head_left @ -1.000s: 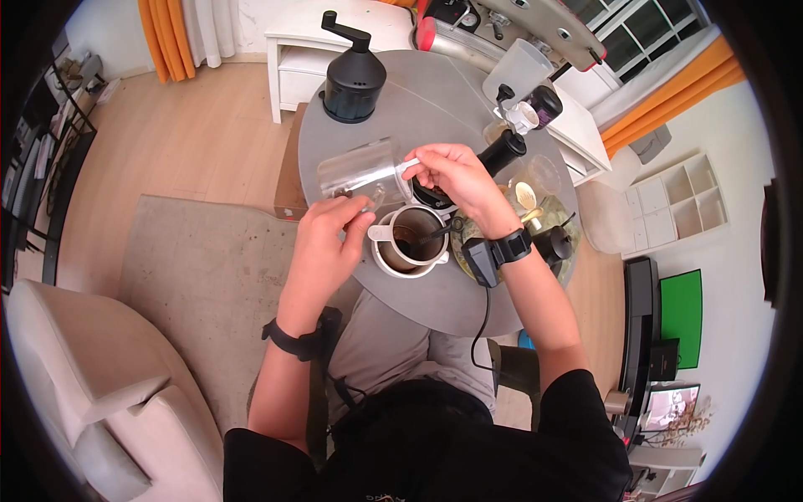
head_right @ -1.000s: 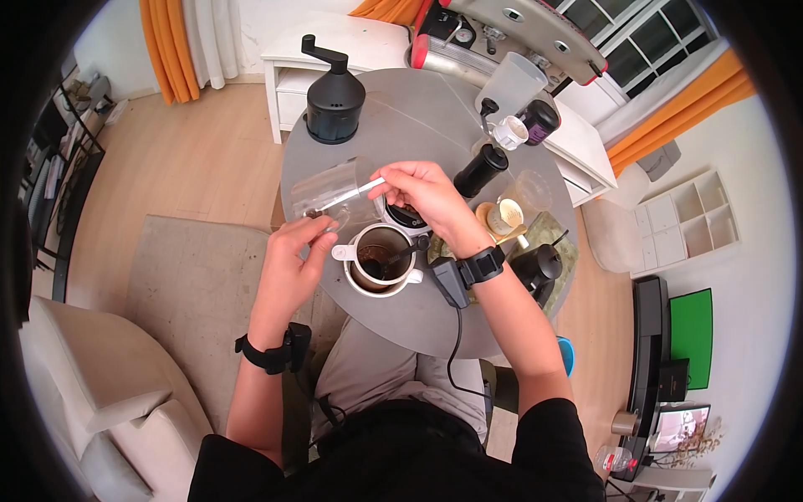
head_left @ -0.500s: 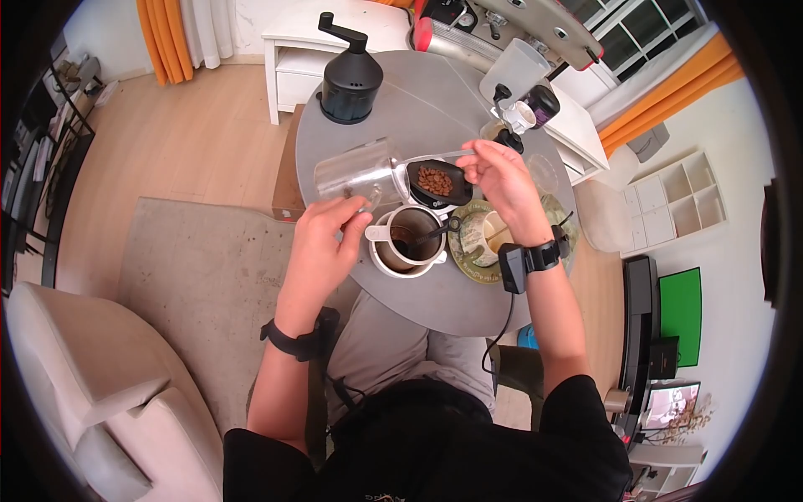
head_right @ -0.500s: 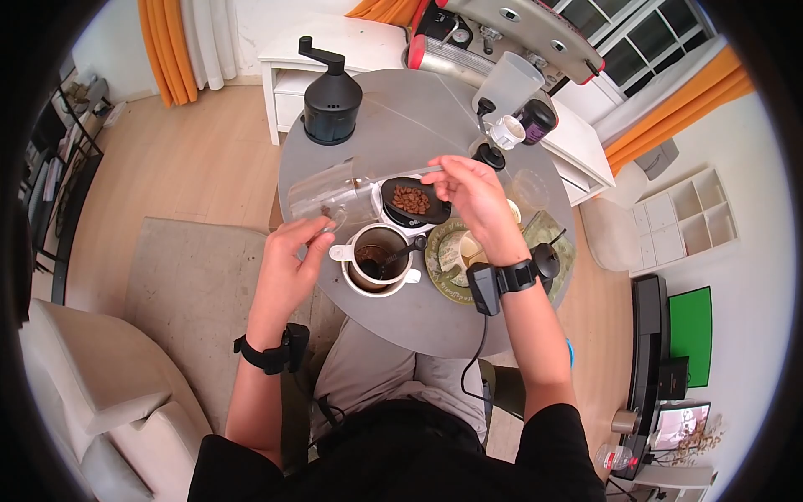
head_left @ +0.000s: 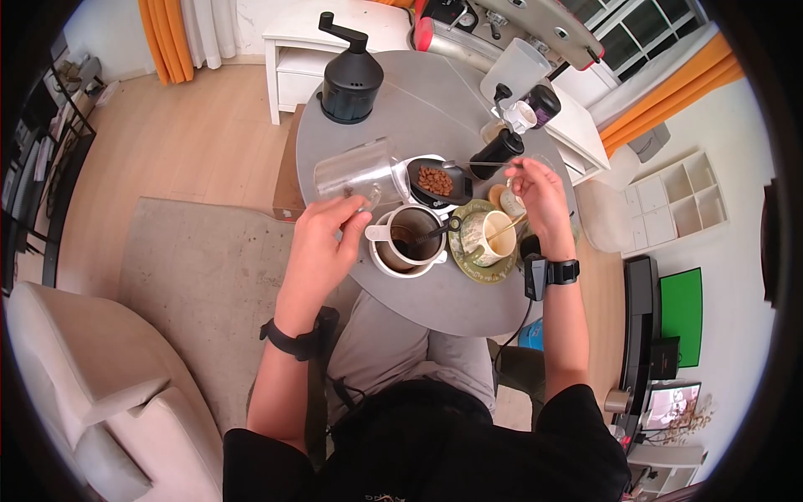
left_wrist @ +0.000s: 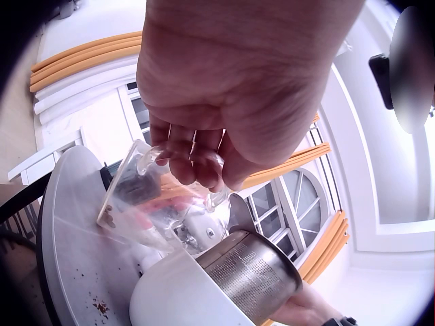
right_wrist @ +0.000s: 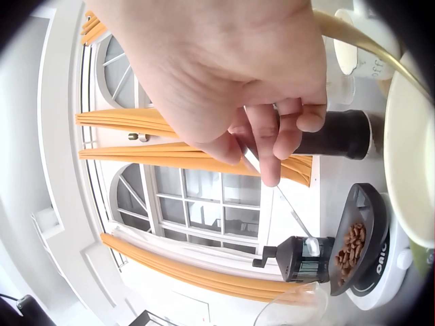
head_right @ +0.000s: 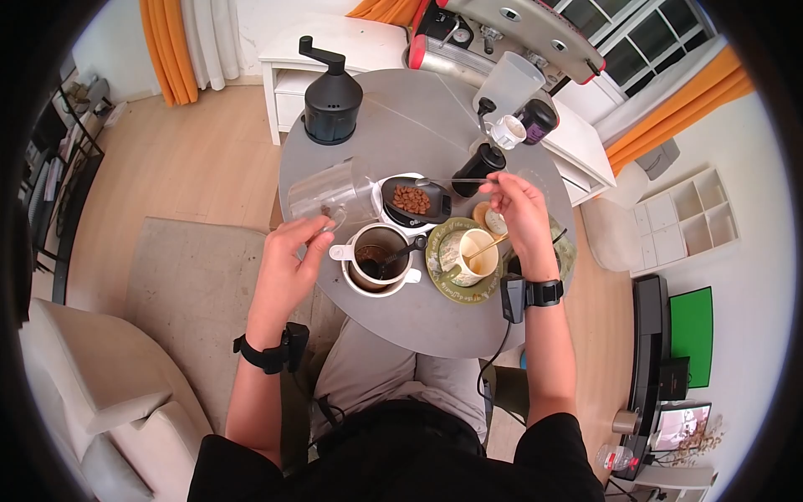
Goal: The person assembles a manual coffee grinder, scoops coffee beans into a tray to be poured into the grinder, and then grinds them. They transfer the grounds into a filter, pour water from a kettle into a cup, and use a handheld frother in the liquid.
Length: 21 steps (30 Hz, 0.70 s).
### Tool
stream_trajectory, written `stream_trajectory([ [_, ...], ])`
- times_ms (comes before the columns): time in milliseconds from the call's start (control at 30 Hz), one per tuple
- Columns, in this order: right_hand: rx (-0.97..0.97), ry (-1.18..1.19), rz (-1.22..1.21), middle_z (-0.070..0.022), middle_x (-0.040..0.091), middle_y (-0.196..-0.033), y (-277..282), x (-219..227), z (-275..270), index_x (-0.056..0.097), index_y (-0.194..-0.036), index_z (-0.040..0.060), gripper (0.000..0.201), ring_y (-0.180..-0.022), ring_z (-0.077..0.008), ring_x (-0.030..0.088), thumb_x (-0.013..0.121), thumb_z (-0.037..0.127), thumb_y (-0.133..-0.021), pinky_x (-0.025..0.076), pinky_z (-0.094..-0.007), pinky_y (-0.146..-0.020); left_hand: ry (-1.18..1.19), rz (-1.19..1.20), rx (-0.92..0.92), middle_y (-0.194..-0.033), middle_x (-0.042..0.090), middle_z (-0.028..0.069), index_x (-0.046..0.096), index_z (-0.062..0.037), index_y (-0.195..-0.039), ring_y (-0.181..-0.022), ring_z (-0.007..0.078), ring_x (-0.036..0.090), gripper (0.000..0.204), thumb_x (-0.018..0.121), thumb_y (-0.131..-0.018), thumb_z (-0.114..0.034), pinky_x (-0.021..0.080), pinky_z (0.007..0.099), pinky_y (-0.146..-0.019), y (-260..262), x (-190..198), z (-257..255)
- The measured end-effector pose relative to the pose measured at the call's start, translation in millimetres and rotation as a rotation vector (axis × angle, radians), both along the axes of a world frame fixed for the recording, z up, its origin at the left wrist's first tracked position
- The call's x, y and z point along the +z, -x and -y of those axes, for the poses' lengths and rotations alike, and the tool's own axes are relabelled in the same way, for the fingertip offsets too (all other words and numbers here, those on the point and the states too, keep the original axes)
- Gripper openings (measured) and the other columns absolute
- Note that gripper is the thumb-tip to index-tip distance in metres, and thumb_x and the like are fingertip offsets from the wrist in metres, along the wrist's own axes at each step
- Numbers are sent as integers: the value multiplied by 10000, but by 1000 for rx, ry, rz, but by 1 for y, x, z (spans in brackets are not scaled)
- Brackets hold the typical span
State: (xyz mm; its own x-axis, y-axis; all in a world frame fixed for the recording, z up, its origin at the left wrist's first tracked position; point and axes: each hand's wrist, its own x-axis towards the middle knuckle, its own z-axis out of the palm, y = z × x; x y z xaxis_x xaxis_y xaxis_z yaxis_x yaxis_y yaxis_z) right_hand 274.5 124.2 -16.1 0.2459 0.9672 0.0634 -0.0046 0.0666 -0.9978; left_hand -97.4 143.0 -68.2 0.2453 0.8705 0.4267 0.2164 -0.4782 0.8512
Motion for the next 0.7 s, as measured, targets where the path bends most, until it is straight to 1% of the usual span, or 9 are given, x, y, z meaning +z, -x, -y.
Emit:
stream_trajectory([
  [167, 23, -31, -36, -107, 757, -956, 20, 13, -8, 705, -1102, -16, 234, -732, -103, 571, 594, 180, -1038, 470, -248, -697, -14, -1, 3, -812, 676, 158, 717, 44, -1043, -749, 284, 600, 168, 701, -916, -66, 468, 365, -762, 0, -1, 0],
  [233, 37, -35, -47, -109, 758, -963, 34, 10, -16, 705, -1102, -16, 232, -733, -104, 575, 595, 177, -1037, 470, -248, -693, -13, -3, 4, -811, 676, 157, 718, 42, -1041, -748, 285, 600, 166, 702, -916, -66, 469, 367, -762, -1, 0, 0],
  [300, 181, -10, -49, -113, 762, -987, 50, 4, -24, 707, -1106, -9, 227, -740, -97, 588, 595, 174, -1035, 470, -248, -687, -24, 0, 5, -810, 676, 156, 718, 40, -1041, -747, 284, 600, 164, 701, -917, -67, 469, 367, -760, -1, -2, -1],
  [367, 223, 8, -7, -107, 767, -1006, 69, -2, -32, 722, -1110, -8, 239, -748, -81, 593, 607, 186, -1031, 469, -234, -685, -33, 0, 9, -810, 676, 155, 719, 37, -1040, -746, 283, 600, 163, 701, -917, -67, 469, 367, -758, 0, -2, -1],
  [433, 284, 62, 206, -79, 773, -1005, 88, -7, -40, 736, -1126, -9, 244, -752, -57, 592, 633, 185, -1020, 473, -215, -701, -6, 6, 8, -809, 675, 153, 718, 35, -1038, -744, 282, 600, 161, 700, -917, -69, 467, 365, -753, 0, -1, 0],
  [533, 378, 129, 187, -60, 776, -1014, 108, -12, -49, 739, -1161, -13, 255, -764, -40, 596, 653, 175, -1012, 487, -207, -723, -11, 12, 14, -809, 676, 150, 716, 33, -1035, -743, 280, 600, 159, 701, -916, -71, 467, 365, -747, -1, -4, -1],
  [567, 378, 129, 186, -60, 776, -1014, 112, -14, -53, 739, -1161, -13, 255, -764, -40, 596, 653, 175, -1012, 487, -207, -723, -10, 12, 14, -809, 676, 150, 716, 33, -1035, -743, 280, 600, 159, 701, -916, -71, 467, 365, -747, -1, -3, -1],
  [633, 457, 128, 252, -52, 775, -1028, 116, -20, -60, 732, -1193, -13, 269, -777, -32, 598, 663, 171, -1010, 497, -212, -728, -19, -3, 5, -806, 675, 145, 717, 30, -1033, -738, 281, 598, 155, 700, -916, -69, 467, 365, -740, -1, -2, -1],
  [700, 475, 129, 303, -56, 776, -1026, 117, -24, -62, 733, -1196, -16, 282, -788, -33, 595, 671, 188, -1011, 501, -215, -723, -28, -7, 5, -805, 675, 144, 718, 30, -1034, -734, 280, 597, 154, 700, -915, -67, 466, 364, -736, -1, -3, -1],
])
